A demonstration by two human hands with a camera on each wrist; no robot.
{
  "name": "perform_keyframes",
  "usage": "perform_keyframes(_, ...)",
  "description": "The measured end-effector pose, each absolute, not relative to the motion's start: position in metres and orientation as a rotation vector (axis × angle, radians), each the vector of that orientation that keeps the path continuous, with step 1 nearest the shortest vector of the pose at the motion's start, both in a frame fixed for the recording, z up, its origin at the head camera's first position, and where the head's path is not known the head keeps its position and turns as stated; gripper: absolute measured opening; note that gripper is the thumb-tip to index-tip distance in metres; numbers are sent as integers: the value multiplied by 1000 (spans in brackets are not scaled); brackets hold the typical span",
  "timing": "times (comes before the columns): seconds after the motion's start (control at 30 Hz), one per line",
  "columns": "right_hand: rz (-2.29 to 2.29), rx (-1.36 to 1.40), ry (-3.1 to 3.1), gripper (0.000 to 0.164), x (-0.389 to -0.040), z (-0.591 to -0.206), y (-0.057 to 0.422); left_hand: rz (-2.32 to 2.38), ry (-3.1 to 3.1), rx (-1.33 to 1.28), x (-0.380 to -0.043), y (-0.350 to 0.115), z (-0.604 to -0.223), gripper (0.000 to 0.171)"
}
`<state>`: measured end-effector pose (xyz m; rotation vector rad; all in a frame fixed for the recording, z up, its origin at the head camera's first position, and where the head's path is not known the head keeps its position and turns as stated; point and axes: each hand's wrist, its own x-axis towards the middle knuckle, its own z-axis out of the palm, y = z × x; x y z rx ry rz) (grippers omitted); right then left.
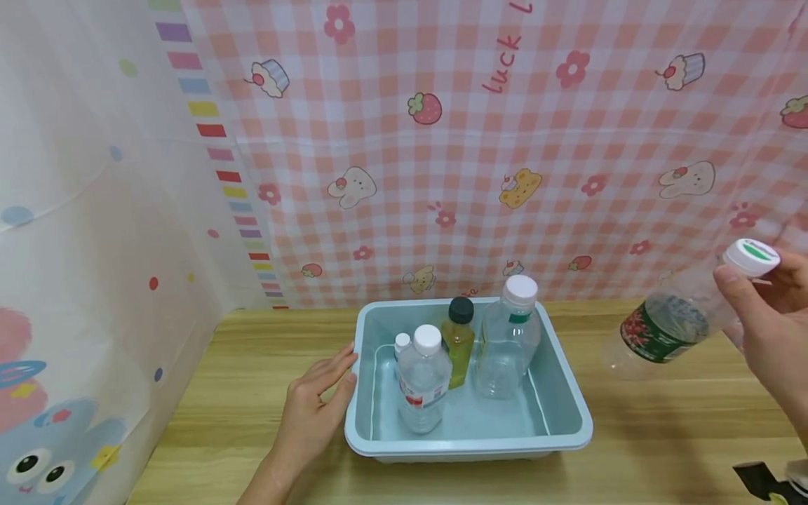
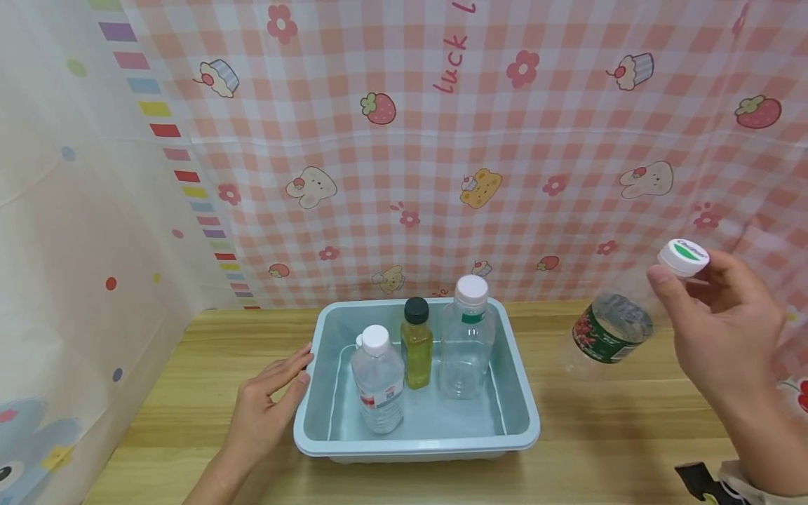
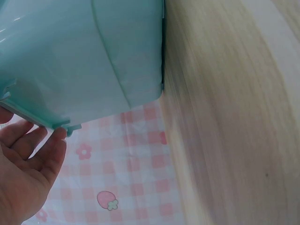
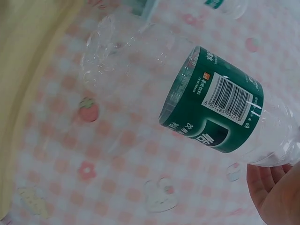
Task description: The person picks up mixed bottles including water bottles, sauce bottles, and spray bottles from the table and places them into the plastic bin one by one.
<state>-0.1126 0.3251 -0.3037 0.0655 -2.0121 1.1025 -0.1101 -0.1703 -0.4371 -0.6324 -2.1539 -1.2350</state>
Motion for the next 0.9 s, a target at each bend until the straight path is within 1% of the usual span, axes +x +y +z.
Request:
perform_keyframes(0.23,1182,279,-1894,38,-107,-296,307,-1236,-2175,-620,-111,-172,-437,32)
perform_keyframes(0.43,1175,363,-1860,38,-102,-287,293,-1227,-2171,-624,-111,-172,-436,32)
perform_keyframes(0.63,1156,360,-1859,39,-92,-285,281,-1225,-2160,-633,-110,-171,-435,32)
perform_keyframes(0.77,1177,391,-1841,37,-87,-283,271,-1219,-2145,-639,-110,-171,-435,33)
perform_keyframes(0.9,1359,519,-1719,35,-86,-281,259,-1217,-2136,-642,-111,-171,-435,34)
